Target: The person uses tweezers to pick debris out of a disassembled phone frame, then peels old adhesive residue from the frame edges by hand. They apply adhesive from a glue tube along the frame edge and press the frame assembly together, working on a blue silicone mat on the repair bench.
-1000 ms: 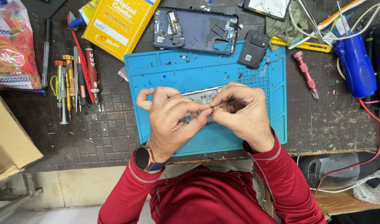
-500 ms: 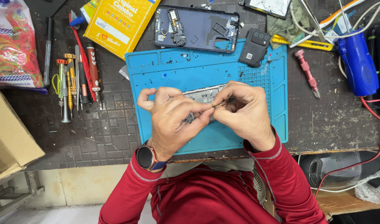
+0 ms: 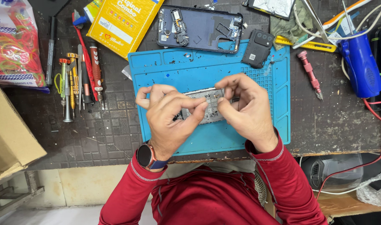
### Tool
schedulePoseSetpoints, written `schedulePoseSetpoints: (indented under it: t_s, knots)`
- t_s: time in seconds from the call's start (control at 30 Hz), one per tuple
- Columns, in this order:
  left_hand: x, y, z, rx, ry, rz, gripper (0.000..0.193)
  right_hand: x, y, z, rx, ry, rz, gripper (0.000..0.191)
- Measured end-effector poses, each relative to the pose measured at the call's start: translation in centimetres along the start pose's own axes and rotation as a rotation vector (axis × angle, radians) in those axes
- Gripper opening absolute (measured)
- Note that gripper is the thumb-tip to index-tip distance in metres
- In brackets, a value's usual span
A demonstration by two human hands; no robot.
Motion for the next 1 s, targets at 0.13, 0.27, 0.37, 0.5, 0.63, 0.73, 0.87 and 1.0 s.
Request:
schedulePoseSetpoints:
  t_s: [0.13,0.27,0.37,0.5,0.63,0.73,0.87,1.0]
  knots:
    - [0.1,-0.1,0.0,0.005,0.005,0.014,0.015,-0.2,0.3,0.2,0.027,-0.047,0.001,0.011]
    - [0.1,0.0,0.0,0.015,-0.003,0.001,0.015,-0.1,0.8,0.2,0.072,-0.088,-0.062,0.010]
    - [0.1,0.1,0.0,0.016,-0.013,-0.003,0.015,-0.2,0.9,0.2,0.111,-0.076,-0.090,0.009]
    - [0.1,0.2,-0.2,0.033,-0.022,-0.013,0.015,-0.1,0.8,0.3,0.092,-0.076,-0.079,0.008]
    - [0.2,0.3,-0.3,0.052,-0.033,-0.020,0.016,-0.2,0.9,0.4,0.085,-0.087,-0.090,0.006]
    - [0.2,0.3,-0.2,0.058,-0.060,-0.019,0.016,-0.2,1.2,0.4,0.085,-0.092,-0.139,0.003]
    - [0.4,0.4,0.0,0.109,-0.046,-0.073,0.018,-0.2,1.5,0.5,0.057,-0.083,-0.132,0.003]
    - [0.7,0.4,0.3,0.136,-0.011,-0.139,0.021,-0.3,1.7,0.6,0.015,-0.100,-0.169,0.006]
Point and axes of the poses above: each hand's wrist, its own z-axis away from the middle knuckle, its own x-axis out of the palm, y = z × x, the point moved 2 cm from there along -z, towards the middle knuckle, and after that the axes turned 9 degrees about -y, right-handed, at the moved point
